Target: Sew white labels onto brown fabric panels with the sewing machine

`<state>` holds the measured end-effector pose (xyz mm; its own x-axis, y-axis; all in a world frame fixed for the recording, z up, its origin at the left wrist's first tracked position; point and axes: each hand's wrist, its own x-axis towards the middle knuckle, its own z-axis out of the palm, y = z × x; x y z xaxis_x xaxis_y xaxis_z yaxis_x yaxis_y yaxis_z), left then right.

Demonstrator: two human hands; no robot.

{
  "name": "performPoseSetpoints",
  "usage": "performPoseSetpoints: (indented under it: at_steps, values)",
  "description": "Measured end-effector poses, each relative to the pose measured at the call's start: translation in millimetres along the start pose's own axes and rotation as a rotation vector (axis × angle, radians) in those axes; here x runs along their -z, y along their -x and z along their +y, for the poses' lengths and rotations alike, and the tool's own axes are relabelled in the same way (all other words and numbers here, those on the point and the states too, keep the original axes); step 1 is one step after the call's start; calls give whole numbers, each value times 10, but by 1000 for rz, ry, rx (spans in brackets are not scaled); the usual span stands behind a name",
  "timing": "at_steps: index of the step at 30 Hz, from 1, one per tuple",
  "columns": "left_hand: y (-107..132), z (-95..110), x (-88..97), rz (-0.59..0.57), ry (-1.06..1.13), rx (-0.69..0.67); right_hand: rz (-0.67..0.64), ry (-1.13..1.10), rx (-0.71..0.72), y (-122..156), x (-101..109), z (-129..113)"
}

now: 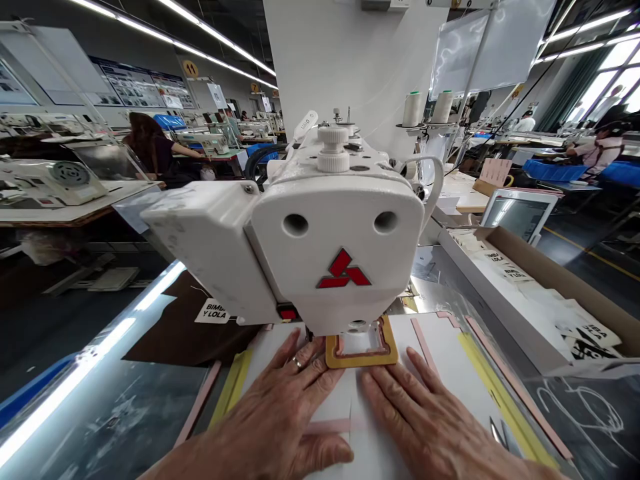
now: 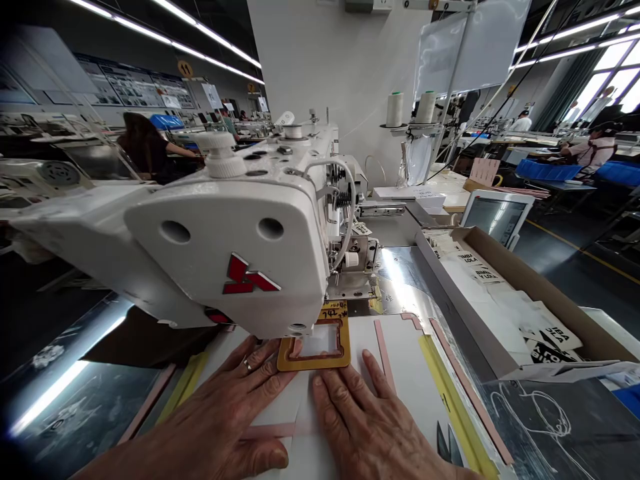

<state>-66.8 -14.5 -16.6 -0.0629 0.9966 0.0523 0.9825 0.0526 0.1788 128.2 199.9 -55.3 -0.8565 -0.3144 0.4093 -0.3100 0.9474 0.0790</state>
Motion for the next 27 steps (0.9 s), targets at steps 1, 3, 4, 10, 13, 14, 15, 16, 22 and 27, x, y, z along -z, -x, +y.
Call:
performPoseSetpoints:
  at_steps: [1, 3, 4, 10, 13, 14, 15, 16, 22, 27]
  values:
    - [4, -2, -6, 17, 7, 13, 1, 1, -4, -18, -39, -12]
    - [7, -19, -7, 27, 31, 17, -14, -27, -10, -64, -95, -31]
    - [5, -33, -1, 7, 45, 9, -30, -54, -11, -87, -113, -36]
    - [-39, -89, 55, -119, 54, -10, -112, -191, -65, -158, -182, -22]
    - [-45, -85, 53, -111, 26, -24, -114, -234, -119, -156, -163, 1]
    - [-42, -85, 46, -103, 18, -29, -117, -247, -131, -155, -143, 8]
    - [-39, -88, 37, -91, 10, -32, -119, -255, -142, -153, -121, 14]
    - [-37, -91, 26, -77, 3, -35, -122, -257, -154, -148, -99, 16]
    - [-19, -139, -46, -11, -56, -25, -143, -257, -204, -98, -41, 8]
    - [74, -272, -166, 147, -183, -122, -217, -321, -299, -206, 259, 40]
